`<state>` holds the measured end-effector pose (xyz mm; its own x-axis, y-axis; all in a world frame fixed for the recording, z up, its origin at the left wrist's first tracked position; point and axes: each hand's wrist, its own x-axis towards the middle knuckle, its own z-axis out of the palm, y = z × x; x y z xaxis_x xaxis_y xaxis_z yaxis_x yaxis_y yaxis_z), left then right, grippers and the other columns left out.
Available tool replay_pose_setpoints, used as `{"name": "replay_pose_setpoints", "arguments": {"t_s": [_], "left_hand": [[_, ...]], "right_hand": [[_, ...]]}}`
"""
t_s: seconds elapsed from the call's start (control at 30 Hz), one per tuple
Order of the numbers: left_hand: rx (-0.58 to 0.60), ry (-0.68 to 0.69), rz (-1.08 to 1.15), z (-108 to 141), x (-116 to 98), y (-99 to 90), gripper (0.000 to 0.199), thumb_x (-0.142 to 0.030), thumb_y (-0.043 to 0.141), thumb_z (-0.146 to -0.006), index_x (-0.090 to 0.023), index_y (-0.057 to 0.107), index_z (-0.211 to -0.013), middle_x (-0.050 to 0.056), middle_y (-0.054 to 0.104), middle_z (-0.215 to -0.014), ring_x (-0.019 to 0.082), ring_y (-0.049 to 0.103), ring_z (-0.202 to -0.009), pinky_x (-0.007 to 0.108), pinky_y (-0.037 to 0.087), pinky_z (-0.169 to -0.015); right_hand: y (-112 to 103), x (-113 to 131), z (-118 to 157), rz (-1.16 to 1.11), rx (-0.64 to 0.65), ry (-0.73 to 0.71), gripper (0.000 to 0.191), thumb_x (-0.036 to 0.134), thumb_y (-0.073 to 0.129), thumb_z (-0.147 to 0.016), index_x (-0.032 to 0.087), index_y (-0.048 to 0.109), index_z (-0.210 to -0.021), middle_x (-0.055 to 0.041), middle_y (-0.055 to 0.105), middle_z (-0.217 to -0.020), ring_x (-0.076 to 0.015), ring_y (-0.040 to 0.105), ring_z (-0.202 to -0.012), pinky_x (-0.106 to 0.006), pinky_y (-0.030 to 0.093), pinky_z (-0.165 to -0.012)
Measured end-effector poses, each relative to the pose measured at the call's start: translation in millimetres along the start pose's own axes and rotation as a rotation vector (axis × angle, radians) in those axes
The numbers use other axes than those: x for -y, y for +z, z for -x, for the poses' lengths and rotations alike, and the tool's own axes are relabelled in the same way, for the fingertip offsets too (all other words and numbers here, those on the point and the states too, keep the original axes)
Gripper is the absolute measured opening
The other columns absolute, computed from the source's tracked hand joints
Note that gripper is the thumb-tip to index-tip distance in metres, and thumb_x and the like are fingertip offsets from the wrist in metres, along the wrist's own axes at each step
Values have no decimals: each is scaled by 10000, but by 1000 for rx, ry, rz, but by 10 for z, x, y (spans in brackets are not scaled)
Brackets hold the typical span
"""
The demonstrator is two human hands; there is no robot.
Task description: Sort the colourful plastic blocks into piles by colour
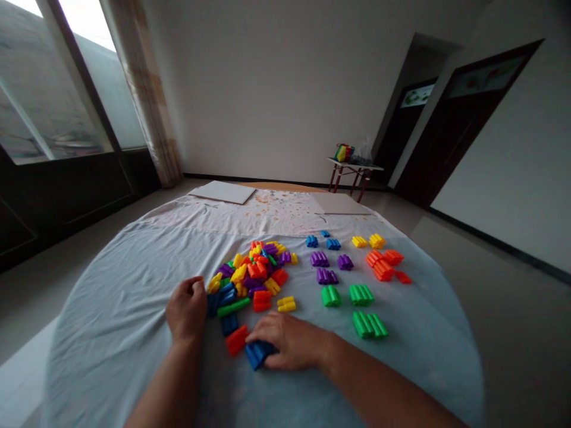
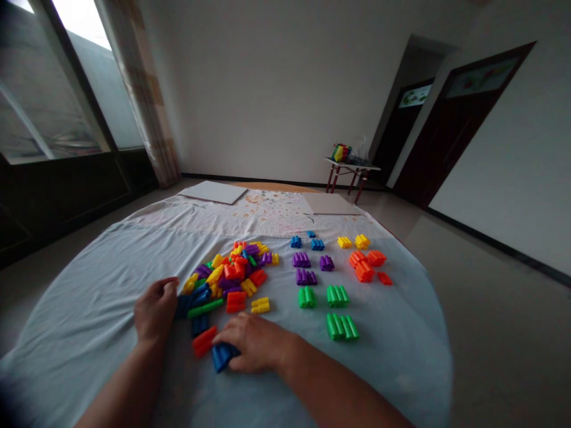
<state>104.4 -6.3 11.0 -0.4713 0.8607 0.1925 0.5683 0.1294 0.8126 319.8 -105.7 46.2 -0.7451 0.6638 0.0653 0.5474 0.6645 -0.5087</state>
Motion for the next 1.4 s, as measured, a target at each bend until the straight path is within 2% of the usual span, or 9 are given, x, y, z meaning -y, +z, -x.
{"name": "replay_pose_setpoints", "arguments": {"t_s": [0.23, 0.43, 0.53, 0.7, 0.8, 1.0, 1.2, 1.4], "left_hand": [[27, -17, -24, -43, 12, -3, 349, -373, 438, -776, -199, 677, -963, 56, 647, -793, 202, 570, -736, 281, 359, -591], [51, -28, -56, -73, 44, -18, 369, -411, 431, -777, -207, 669, -971, 59, 630, -783, 212, 558, -715, 294, 356, -575], [80, -52, -73, -71, 4, -46, 386, -425, 416, -780, -209, 661, -986, 58, 630, -801, 215, 559, -732, 297, 366, -581], [114, -86, -81, -69, -54, -74, 395, -422, 400, -780, -206, 655, -989, 60, 625, -799, 221, 558, -738, 305, 373, -600], [120, -66, -89, -70, -27, -69, 410, -434, 387, -779, -207, 653, -993, 67, 627, -830, 235, 562, -773, 313, 379, -607], [148, -84, -75, -60, 5, -67, 437, -471, 373, -766, -213, 640, -997, 66, 634, -869, 236, 573, -778, 321, 392, -617], [159, -104, -50, -64, 6, -52, 450, -490, 365, -743, -227, 634, -990, 49, 643, -899, 218, 586, -799, 302, 397, -642], [164, -143, -35, -66, 25, -55, 458, -503, 371, -714, -235, 635, -975, 37, 644, -885, 213, 589, -799, 297, 398, -654]], "right_hand": [[-17, -77, 125, 53, -162, 163, 447, 271, 677, -722, 188, 600, -1154, -72, 635, -1107, -200, 565, -1057, -294, 382, -960], [37, -133, 177, 80, -116, 163, 453, 298, 691, -718, 194, 597, -1149, -65, 655, -1094, -204, 574, -1056, -303, 366, -979], [-113, -102, 229, 50, -190, 167, 532, 291, 711, -704, 195, 563, -1205, -69, 645, -1122, -204, 567, -1062, -310, 368, -981], [-563, -173, 430, 36, -373, 289, 569, 210, 659, -716, 169, 517, -1265, -97, 600, -1190, -215, 512, -1137, -344, 375, -994], [-808, -434, 559, 56, -467, 357, 597, 137, 624, -688, 177, 505, -1273, -101, 575, -1220, -216, 494, -1164, -368, 372, -1004], [-1212, -1233, 610, 196, -603, 547, 476, 134, 631, -690, 167, 586, -1162, -92, 608, -1152, -227, 530, -1112, -382, 395, -977], [-1408, -1847, 314, 337, -496, 746, 453, 123, 642, -701, 158, 600, -1151, -107, 619, -1179, -228, 549, -1111, -329, 396, -971], [-1390, -2135, 51, 351, -381, 811, 432, 130, 653, -690, 217, 623, -1112, -62, 635, -1183, -222, 556, -1125, -289, 410, -945]]}}
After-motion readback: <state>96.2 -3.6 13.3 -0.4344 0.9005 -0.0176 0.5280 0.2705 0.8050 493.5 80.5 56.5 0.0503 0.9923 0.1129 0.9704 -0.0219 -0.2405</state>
